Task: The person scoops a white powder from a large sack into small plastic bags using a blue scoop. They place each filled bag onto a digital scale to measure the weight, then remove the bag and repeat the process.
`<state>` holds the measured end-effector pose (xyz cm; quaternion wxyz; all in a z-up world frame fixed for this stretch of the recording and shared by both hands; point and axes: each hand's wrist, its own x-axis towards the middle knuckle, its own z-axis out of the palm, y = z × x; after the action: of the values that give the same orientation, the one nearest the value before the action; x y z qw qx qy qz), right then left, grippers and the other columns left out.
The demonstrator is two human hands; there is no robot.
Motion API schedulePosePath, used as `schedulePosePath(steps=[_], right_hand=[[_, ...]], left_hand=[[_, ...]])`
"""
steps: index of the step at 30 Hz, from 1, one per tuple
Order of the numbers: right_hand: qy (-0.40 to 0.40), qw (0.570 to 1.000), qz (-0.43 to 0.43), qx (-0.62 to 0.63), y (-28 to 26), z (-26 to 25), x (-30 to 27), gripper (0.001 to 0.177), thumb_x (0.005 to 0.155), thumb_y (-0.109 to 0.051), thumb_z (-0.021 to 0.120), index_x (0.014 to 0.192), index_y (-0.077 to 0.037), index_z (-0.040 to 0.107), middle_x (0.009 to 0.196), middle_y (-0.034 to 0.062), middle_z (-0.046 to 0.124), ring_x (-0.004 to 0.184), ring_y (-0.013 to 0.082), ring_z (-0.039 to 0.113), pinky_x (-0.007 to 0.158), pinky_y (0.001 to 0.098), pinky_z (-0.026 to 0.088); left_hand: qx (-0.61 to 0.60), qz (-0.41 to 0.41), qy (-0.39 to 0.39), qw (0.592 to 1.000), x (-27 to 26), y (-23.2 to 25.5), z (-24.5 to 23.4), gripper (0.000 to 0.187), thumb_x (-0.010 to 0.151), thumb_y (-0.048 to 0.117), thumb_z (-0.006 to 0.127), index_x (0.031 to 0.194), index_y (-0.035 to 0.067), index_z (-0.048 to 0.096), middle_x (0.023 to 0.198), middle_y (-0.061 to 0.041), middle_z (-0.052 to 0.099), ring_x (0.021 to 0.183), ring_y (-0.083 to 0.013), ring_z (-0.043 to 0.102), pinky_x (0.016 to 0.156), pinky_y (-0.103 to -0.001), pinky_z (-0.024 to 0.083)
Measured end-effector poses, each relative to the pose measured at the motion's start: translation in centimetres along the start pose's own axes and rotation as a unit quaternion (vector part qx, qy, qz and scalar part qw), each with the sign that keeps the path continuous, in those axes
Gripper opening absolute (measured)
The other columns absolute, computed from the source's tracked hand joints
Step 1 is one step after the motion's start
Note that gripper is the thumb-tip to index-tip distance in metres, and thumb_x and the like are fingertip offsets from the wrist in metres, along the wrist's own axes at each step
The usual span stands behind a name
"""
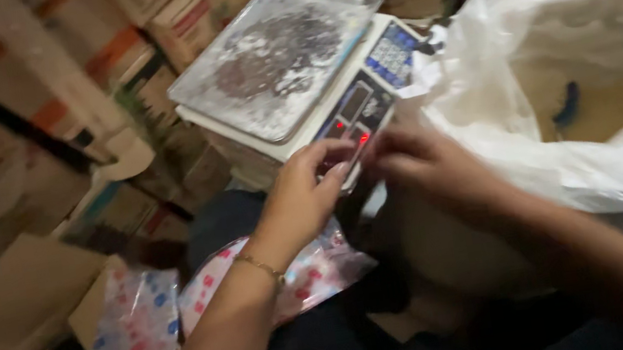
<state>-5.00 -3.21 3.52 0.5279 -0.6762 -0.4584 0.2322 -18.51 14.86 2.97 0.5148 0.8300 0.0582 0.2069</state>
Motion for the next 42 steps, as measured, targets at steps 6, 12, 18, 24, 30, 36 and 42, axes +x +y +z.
schedulePosePath(steps=[6, 12, 18, 24, 30, 36, 42], right_hand=[[-0.078, 0.954, 0.268, 0.106, 7.8, 6.9, 1.1, 0.025, 0.091, -0.018, 0.065, 0.109, -0.003, 0.073, 0.098, 0.0065, 0.077, 0.090, 0.0153, 0.070, 0.081, 0.0297, 0.056], [-0.060, 0.925, 0.365, 0.089, 9.4, 9.5, 1.5, 0.027, 0.095, -0.025, 0.067, 0.098, 0.002, 0.071, 0.085, 0.0140, 0.071, 0.068, 0.0216, 0.066, 0.061, 0.0347, 0.054], [-0.077, 0.937, 0.316, 0.128, 8.9, 9.0, 2.4, 0.022, 0.089, -0.020, 0.070, 0.091, 0.001, 0.071, 0.081, 0.0115, 0.072, 0.070, 0.0197, 0.067, 0.063, 0.0326, 0.055], [-0.070, 0.813, 0.411, 0.407, 8.1, 7.5, 3.4, 0.016, 0.092, -0.012, 0.057, 0.094, 0.001, 0.065, 0.084, 0.0111, 0.069, 0.077, 0.0243, 0.068, 0.073, 0.0383, 0.058], [-0.127, 0.856, 0.343, 0.365, 7.3, 8.2, 2.4, 0.027, 0.087, -0.003, 0.060, 0.113, 0.005, 0.067, 0.097, 0.0114, 0.073, 0.086, 0.0193, 0.070, 0.079, 0.0343, 0.058], [-0.108, 0.882, 0.345, 0.303, 7.6, 9.9, 2.8, 0.033, 0.083, -0.007, 0.069, 0.115, 0.001, 0.068, 0.096, 0.0109, 0.072, 0.079, 0.0186, 0.068, 0.070, 0.0326, 0.057], [-0.088, 0.931, 0.285, 0.210, 7.5, 11.0, 3.5, 0.028, 0.083, -0.001, 0.064, 0.110, 0.004, 0.070, 0.092, 0.0090, 0.072, 0.077, 0.0143, 0.066, 0.069, 0.0274, 0.054]], left_hand=[[0.324, -0.037, 0.079, 0.942, -4.6, -1.1, -4.7, 0.012, 0.083, 0.014, 0.071, 0.091, 0.011, 0.079, 0.099, -0.014, 0.067, 0.104, -0.0370, 0.060, 0.090, -0.047, 0.049], [0.342, -0.072, 0.073, 0.934, -6.2, -0.7, -4.7, 0.016, 0.077, 0.021, 0.079, 0.087, 0.010, 0.080, 0.099, -0.011, 0.063, 0.106, -0.0341, 0.054, 0.093, -0.045, 0.045], [0.341, -0.032, 0.090, 0.935, -6.6, -0.5, -4.4, 0.020, 0.077, 0.022, 0.079, 0.089, 0.006, 0.078, 0.100, -0.011, 0.061, 0.105, -0.0326, 0.054, 0.093, -0.044, 0.045], [0.363, -0.043, 0.086, 0.927, -6.8, -0.6, -3.8, 0.017, 0.087, 0.021, 0.071, 0.083, 0.005, 0.074, 0.102, -0.011, 0.061, 0.107, -0.0323, 0.054, 0.095, -0.043, 0.045], [0.342, -0.042, 0.071, 0.936, -6.6, -0.4, -3.8, 0.016, 0.092, 0.017, 0.064, 0.088, 0.003, 0.071, 0.103, -0.012, 0.061, 0.106, -0.0318, 0.054, 0.096, -0.044, 0.044], [0.314, -0.024, 0.117, 0.942, -6.5, -0.2, -3.6, 0.015, 0.090, 0.017, 0.065, 0.086, 0.004, 0.072, 0.103, -0.012, 0.062, 0.106, -0.0325, 0.055, 0.096, -0.043, 0.045], [0.298, -0.036, 0.121, 0.946, -6.4, 0.0, -3.8, 0.019, 0.091, 0.019, 0.066, 0.082, 0.004, 0.072, 0.098, -0.013, 0.062, 0.102, -0.0331, 0.057, 0.092, -0.044, 0.046]])
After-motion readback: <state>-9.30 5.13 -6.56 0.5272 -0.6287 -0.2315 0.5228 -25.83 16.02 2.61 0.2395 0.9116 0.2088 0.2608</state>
